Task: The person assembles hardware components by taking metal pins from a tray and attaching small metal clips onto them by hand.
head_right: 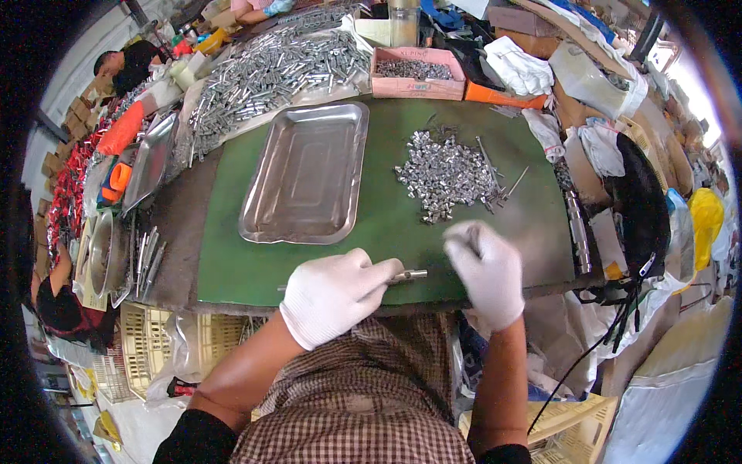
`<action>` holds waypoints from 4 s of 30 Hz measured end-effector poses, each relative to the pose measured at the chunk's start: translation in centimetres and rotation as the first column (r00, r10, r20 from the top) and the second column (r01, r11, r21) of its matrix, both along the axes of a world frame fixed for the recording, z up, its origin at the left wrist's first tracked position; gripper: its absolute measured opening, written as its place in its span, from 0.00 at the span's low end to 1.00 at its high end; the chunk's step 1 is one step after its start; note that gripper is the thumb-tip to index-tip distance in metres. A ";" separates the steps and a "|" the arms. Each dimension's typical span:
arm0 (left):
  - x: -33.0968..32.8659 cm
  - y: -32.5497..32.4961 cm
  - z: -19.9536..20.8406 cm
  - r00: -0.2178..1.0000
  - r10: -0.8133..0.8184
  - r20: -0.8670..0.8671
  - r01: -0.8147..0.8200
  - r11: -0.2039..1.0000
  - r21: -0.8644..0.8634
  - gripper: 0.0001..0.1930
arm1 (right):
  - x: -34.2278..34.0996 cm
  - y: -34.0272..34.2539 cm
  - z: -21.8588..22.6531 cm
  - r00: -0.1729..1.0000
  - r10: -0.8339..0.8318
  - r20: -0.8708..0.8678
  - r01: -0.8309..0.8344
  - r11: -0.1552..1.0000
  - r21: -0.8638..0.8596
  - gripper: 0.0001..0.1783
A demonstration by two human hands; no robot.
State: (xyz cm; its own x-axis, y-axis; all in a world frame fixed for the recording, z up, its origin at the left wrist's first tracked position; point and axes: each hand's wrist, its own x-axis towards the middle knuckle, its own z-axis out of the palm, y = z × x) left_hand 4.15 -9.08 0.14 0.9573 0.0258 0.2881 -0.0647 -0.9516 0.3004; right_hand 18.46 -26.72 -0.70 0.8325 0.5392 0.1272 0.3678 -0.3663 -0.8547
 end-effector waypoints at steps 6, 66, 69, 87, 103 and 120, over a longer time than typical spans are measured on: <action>1.0 -2.0 -1.0 0.982 0.088 -0.169 -0.087 0.996 0.009 0.07 | 7.2 2.7 0.2 0.785 0.276 0.555 -0.008 0.900 -0.436 0.09; 1.5 -1.3 -1.0 0.981 0.023 -0.191 -0.033 0.998 -0.050 0.07 | 2.0 0.2 -0.4 0.887 0.193 0.419 0.008 0.902 -0.432 0.07; 1.3 -1.2 -0.7 0.986 0.008 -0.169 -0.022 0.997 -0.079 0.07 | 1.9 -0.4 -0.8 0.871 0.242 0.427 -0.019 0.886 -0.463 0.07; 1.1 -1.4 -1.7 0.979 -0.014 -0.205 0.007 0.999 -0.036 0.15 | -1.2 0.6 -0.2 0.924 0.303 0.233 -0.228 0.926 -0.301 0.12; 1.6 -1.3 -0.1 0.952 -0.047 -0.303 0.052 0.999 0.009 0.20 | -2.1 1.2 0.5 0.811 0.158 -0.564 0.145 0.879 0.455 0.15; 2.0 -1.5 0.3 0.954 -0.042 -0.297 0.090 0.985 0.150 0.11 | -3.1 4.7 -3.0 0.900 0.250 -0.357 0.153 0.586 0.796 0.30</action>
State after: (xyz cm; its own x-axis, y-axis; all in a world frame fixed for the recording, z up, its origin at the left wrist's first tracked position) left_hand 6.10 -10.54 0.40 0.9979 -0.0637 -0.0087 -0.0615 -0.9853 0.1593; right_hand 15.34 -22.07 -3.69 0.8835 0.4263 0.1940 -0.0740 0.5360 -0.8410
